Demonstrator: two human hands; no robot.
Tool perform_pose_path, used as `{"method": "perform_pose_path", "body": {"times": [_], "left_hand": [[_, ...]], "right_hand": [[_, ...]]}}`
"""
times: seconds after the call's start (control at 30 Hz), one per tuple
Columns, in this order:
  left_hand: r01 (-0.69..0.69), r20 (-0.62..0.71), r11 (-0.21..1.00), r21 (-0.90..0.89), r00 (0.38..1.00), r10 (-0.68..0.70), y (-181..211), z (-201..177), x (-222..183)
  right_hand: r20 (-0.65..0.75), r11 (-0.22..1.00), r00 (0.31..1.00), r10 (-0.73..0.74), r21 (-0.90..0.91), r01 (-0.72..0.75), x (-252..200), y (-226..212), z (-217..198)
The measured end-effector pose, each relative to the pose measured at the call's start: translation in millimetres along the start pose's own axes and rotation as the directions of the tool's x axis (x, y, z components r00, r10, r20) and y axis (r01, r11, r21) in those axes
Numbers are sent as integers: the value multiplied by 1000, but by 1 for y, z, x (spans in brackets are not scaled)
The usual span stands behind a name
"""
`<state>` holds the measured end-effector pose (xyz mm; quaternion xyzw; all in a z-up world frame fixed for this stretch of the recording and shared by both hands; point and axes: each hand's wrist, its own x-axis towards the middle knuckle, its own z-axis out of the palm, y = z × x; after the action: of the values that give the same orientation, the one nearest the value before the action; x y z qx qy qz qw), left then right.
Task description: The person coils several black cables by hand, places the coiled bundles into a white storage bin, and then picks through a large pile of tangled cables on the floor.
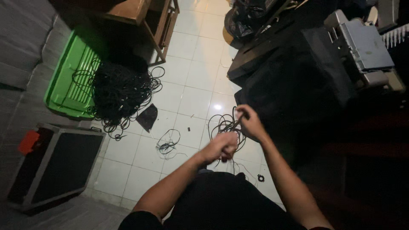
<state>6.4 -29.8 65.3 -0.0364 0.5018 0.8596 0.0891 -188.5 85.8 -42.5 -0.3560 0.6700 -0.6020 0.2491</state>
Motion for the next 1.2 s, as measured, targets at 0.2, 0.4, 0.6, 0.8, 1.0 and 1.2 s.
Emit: {"method": "perform_pose_path", "body": {"times": [0.2,0.4,0.6,0.8,1.0,1.2], "left_hand": [[-486,-371,840,-243,846,383,81,-37,14],[-449,-481,715,536,533,696,103,-97,33],[191,-141,-57,980,867,478,49,-123,44],[331,-366,276,902,927,84,54,-119,20],[295,-20,671,680,922,-386,43,-86,1],[205,167,974,93,962,-218,25,-52,-11]], "right_hand": [[232,930,916,329,-248,-271,-41,-6,36],[415,957,871,262,3,-290,-50,-70,20],[330,701,943,-39,-664,261,-34,-137,-50],[405,797,862,306,-604,1,-19,-159,-74],[411,823,862,297,-568,-12,-3,-138,-99],[29,552,1000,-7,-833,28,-10,-106,-74]]}}
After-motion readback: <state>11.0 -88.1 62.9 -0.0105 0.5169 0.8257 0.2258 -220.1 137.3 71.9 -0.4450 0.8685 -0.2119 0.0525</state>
